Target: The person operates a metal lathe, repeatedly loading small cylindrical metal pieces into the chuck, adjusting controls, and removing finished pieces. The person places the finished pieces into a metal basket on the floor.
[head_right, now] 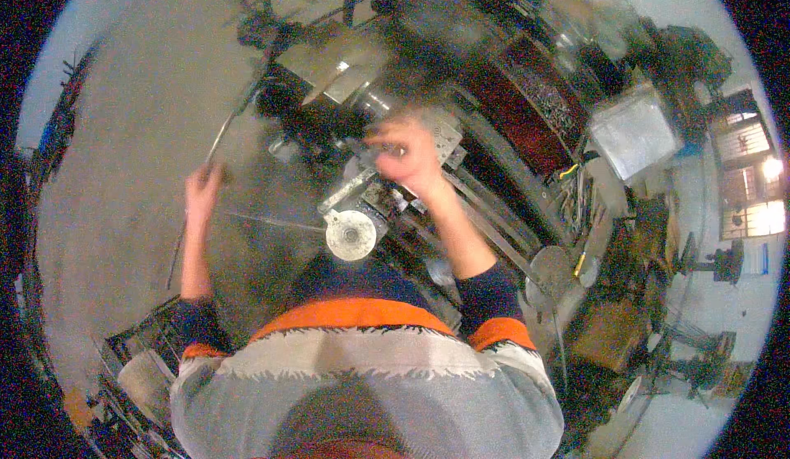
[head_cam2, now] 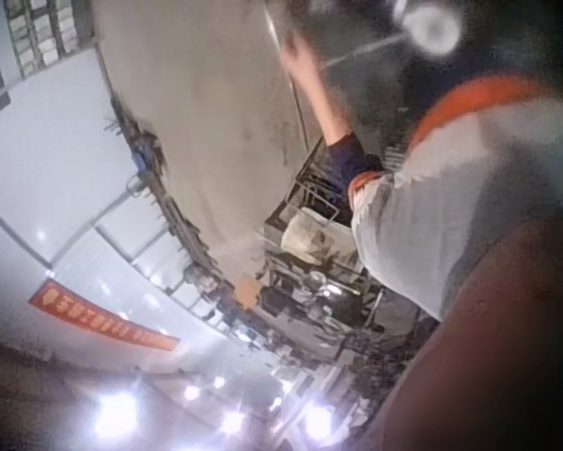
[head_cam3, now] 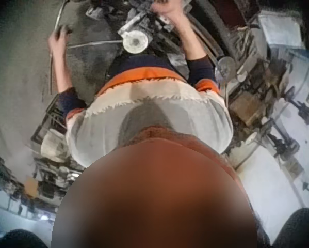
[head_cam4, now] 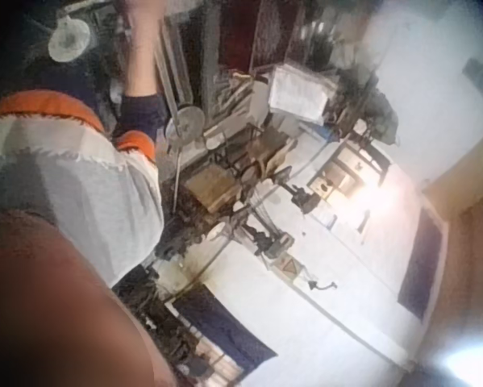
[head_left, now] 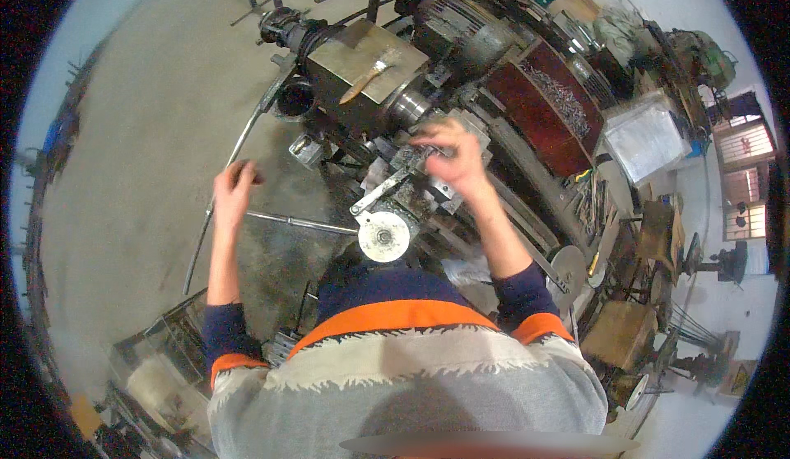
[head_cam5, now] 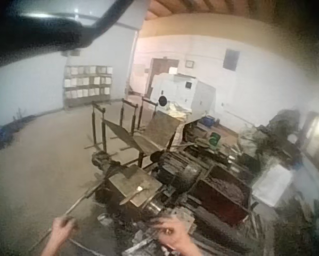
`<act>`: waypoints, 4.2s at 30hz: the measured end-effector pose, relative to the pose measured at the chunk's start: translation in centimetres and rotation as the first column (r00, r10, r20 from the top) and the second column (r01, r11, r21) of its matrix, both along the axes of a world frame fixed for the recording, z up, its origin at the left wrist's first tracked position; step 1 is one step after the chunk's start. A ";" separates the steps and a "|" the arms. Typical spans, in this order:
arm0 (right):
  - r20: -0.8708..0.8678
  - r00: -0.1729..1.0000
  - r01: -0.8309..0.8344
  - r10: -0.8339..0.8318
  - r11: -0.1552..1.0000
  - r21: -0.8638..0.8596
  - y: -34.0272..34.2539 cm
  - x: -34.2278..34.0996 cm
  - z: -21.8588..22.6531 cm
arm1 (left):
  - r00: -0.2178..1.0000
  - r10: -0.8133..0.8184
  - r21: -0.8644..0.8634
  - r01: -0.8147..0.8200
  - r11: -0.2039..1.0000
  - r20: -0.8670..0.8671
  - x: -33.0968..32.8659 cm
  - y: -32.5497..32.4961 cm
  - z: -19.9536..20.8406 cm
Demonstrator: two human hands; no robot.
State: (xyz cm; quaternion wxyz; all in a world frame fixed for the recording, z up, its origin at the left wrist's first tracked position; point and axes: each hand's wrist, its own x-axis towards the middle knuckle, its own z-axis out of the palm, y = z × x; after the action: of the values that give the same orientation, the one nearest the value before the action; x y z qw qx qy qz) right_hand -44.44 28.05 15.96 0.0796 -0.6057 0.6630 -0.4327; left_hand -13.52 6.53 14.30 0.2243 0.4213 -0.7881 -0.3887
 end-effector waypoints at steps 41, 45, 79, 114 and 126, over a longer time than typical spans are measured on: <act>-0.194 0.955 0.298 -0.226 0.740 0.603 -5.2 -6.6 -6.3 | 0.851 0.067 -0.197 0.044 0.979 0.521 7.6 -6.5 -2.8; -0.242 0.949 0.309 -0.200 0.737 0.601 -6.2 -6.2 -6.2 | 0.789 0.012 -0.131 0.088 0.987 0.614 7.6 -7.6 -5.4; -0.241 0.799 0.599 -0.551 0.770 0.221 2.5 -3.2 -2.2 | 0.946 -0.058 -0.616 -0.160 0.771 -0.319 -1.5 -22.3 -13.7; -0.698 0.406 0.550 -0.590 -0.452 0.702 61.3 -1.3 -15.4 | 0.767 -0.256 0.119 0.232 0.965 0.588 6.3 -12.5 -18.5; -0.703 0.356 0.565 -0.615 -0.457 0.687 66.6 1.2 -22.2 | 0.898 0.427 0.539 -0.414 0.734 0.107 8.2 -5.0 -19.2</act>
State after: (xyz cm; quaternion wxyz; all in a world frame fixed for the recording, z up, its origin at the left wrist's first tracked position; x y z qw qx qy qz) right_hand -43.20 94.64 -6.19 0.1958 0.1201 0.9630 0.1408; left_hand -5.34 1.53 -4.86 0.1854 0.6298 -0.5246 -0.5421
